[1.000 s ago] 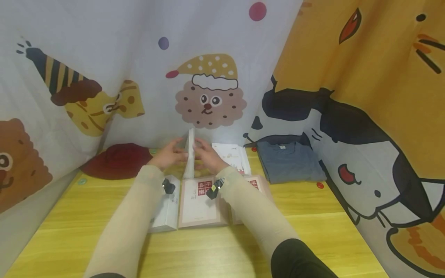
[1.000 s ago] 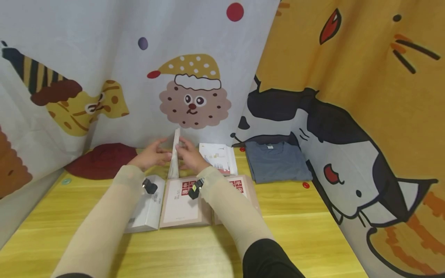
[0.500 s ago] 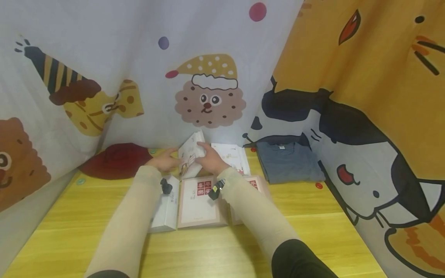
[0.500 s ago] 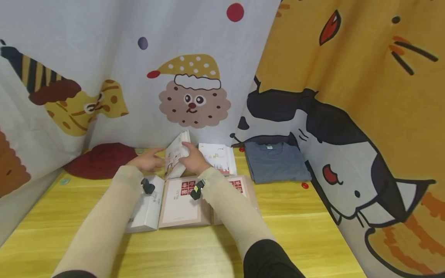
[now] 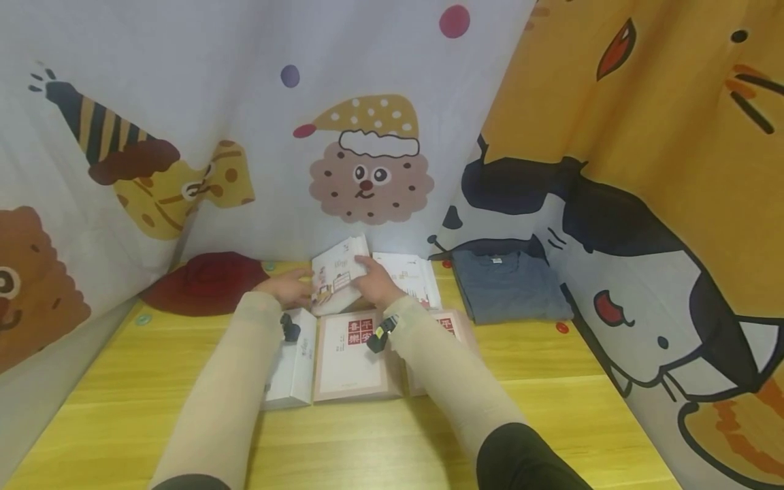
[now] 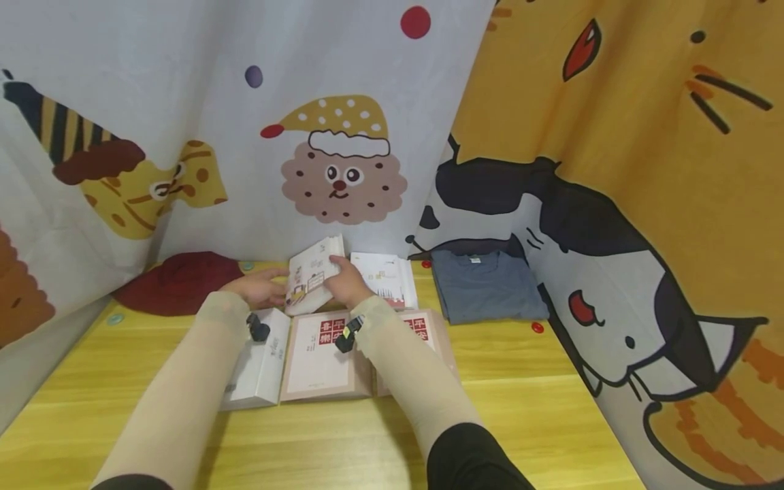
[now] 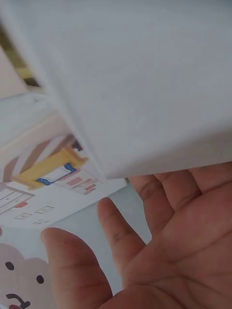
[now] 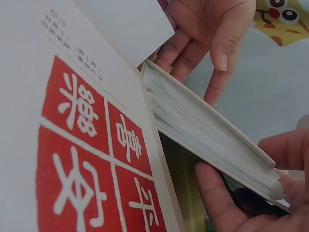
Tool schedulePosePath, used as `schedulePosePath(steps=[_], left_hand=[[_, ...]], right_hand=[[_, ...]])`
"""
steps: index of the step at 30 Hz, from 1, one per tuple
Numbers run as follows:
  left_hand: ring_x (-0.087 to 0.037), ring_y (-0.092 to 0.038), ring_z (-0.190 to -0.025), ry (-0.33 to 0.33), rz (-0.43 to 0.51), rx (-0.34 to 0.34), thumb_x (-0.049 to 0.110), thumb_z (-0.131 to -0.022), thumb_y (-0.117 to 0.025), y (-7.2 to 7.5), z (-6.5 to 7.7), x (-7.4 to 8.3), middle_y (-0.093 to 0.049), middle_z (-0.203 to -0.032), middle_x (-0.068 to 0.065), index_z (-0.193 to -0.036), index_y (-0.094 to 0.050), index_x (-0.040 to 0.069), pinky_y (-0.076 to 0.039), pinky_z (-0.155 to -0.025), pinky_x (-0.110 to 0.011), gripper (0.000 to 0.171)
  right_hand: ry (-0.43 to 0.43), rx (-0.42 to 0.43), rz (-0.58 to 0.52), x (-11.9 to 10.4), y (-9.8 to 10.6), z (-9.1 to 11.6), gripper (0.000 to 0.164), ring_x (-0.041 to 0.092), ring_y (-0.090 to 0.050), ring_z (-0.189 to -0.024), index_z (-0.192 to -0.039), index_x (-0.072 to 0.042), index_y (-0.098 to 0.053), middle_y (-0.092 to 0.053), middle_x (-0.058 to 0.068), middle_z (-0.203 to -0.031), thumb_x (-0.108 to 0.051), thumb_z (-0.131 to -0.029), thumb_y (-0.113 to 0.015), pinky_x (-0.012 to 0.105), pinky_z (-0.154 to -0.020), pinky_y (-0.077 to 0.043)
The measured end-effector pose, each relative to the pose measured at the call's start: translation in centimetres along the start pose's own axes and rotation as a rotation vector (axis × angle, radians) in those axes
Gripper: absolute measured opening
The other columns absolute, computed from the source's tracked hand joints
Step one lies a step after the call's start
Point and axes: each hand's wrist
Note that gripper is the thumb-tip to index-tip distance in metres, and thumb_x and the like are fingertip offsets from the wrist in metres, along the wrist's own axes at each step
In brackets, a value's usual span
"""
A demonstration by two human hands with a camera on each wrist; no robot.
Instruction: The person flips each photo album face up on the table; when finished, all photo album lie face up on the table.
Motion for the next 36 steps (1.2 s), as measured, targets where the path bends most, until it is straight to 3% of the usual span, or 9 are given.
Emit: schedulePosePath(steps=[5,7,9,14,20,23,27,32,36], left_hand=[[-0.040,-0.050,-0.143,0.000,0.030,-0.004,0.021,-0.110,-0.053,0.1,0.0,0.0,-0.033,-0.165,-0.029,-0.169,-0.014,0.004,-0.045,-0.119,-0.050,0.072],[-0.041,-0.050,-0.144,0.006,0.037,0.001,0.020,-0.110,-0.051,0.2,0.0,-0.1,-0.030,-0.166,-0.029,-0.169,-0.014,0.005,-0.045,-0.119,-0.050,0.071],[-0.042,-0.049,-0.144,0.006,0.052,0.002,0.019,-0.111,-0.050,0.4,-0.1,-0.2,-0.027,-0.167,-0.030,-0.169,-0.014,0.005,-0.044,-0.120,-0.050,0.070],[-0.040,-0.046,-0.145,0.016,0.075,0.017,0.020,-0.110,-0.052,0.6,-0.1,-0.6,-0.027,-0.168,-0.027,-0.169,-0.015,0.006,-0.041,-0.122,-0.051,0.071],[-0.037,-0.041,-0.150,0.051,0.004,0.040,0.029,-0.109,-0.056,1.3,-0.6,-1.3,-0.031,-0.170,-0.020,-0.170,-0.019,0.013,-0.036,-0.124,-0.055,0.073],[-0.039,-0.038,-0.153,0.073,-0.033,0.047,0.034,-0.108,-0.057,1.5,-0.8,-1.6,-0.030,-0.171,-0.019,-0.170,-0.020,0.017,-0.035,-0.124,-0.058,0.074],[-0.042,-0.033,-0.155,0.096,-0.031,0.058,0.037,-0.108,-0.057,1.8,-0.8,-1.8,-0.026,-0.173,-0.019,-0.170,-0.020,0.020,-0.033,-0.124,-0.062,0.075],[-0.044,-0.030,-0.156,0.106,-0.023,0.088,0.036,-0.108,-0.057,1.9,-0.8,-2.0,-0.026,-0.172,-0.021,-0.170,-0.019,0.020,-0.028,-0.125,-0.065,0.075],[-0.044,-0.034,-0.153,0.101,0.006,0.090,0.034,-0.109,-0.055,2.0,-0.8,-2.0,-0.028,-0.170,-0.024,-0.171,-0.017,0.019,-0.032,-0.124,-0.064,0.074]], right_hand=[[-0.009,-0.077,-0.040,-0.4,-0.1,0.4,0.073,0.028,-0.069,-0.109,-0.167,-0.030,-0.031,-0.049,0.011,-0.159,-0.015,-0.102,-0.062,0.046,-0.098,-0.059],[-0.019,-0.102,-0.061,-0.7,-0.1,0.7,0.072,0.026,-0.071,-0.099,-0.167,-0.030,-0.031,-0.051,0.013,-0.156,-0.015,-0.103,-0.062,0.042,-0.087,-0.062],[-0.037,-0.113,-0.048,-0.8,-0.2,0.9,0.071,0.022,-0.069,-0.096,-0.167,-0.031,-0.032,-0.050,0.012,-0.157,-0.017,-0.104,-0.062,0.038,-0.085,-0.062],[-0.063,-0.123,0.006,-0.8,-0.3,1.0,0.070,0.021,-0.067,-0.105,-0.166,-0.033,-0.032,-0.047,0.010,-0.162,-0.021,-0.104,-0.063,0.038,-0.093,-0.059],[-0.050,-0.118,0.119,-0.3,-0.3,0.9,0.075,0.025,-0.065,-0.120,-0.166,-0.031,-0.035,-0.043,0.009,-0.166,-0.026,-0.100,-0.071,0.043,-0.105,-0.055],[-0.045,-0.117,0.147,-0.2,-0.3,0.8,0.079,0.030,-0.056,-0.138,-0.167,-0.030,-0.032,-0.038,0.008,-0.169,-0.030,-0.098,-0.072,0.048,-0.119,-0.045],[-0.029,-0.118,0.152,-0.2,-0.2,0.8,0.083,0.031,-0.032,-0.158,-0.168,-0.029,-0.029,-0.032,0.006,-0.173,-0.037,-0.098,-0.072,0.053,-0.131,-0.023],[-0.022,-0.131,0.115,0.0,-0.1,0.7,0.081,0.033,-0.025,-0.161,-0.168,-0.027,-0.029,-0.028,0.007,-0.174,-0.040,-0.099,-0.070,0.056,-0.131,-0.018],[-0.020,-0.139,0.099,0.1,-0.1,0.7,0.078,0.035,-0.028,-0.159,-0.167,-0.025,-0.031,-0.029,0.009,-0.173,-0.041,-0.100,-0.068,0.056,-0.130,-0.021]])
Point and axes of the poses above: each hand's wrist, its own z-axis away from the middle knuckle, its own y-axis out of the back of the hand, x = y × z
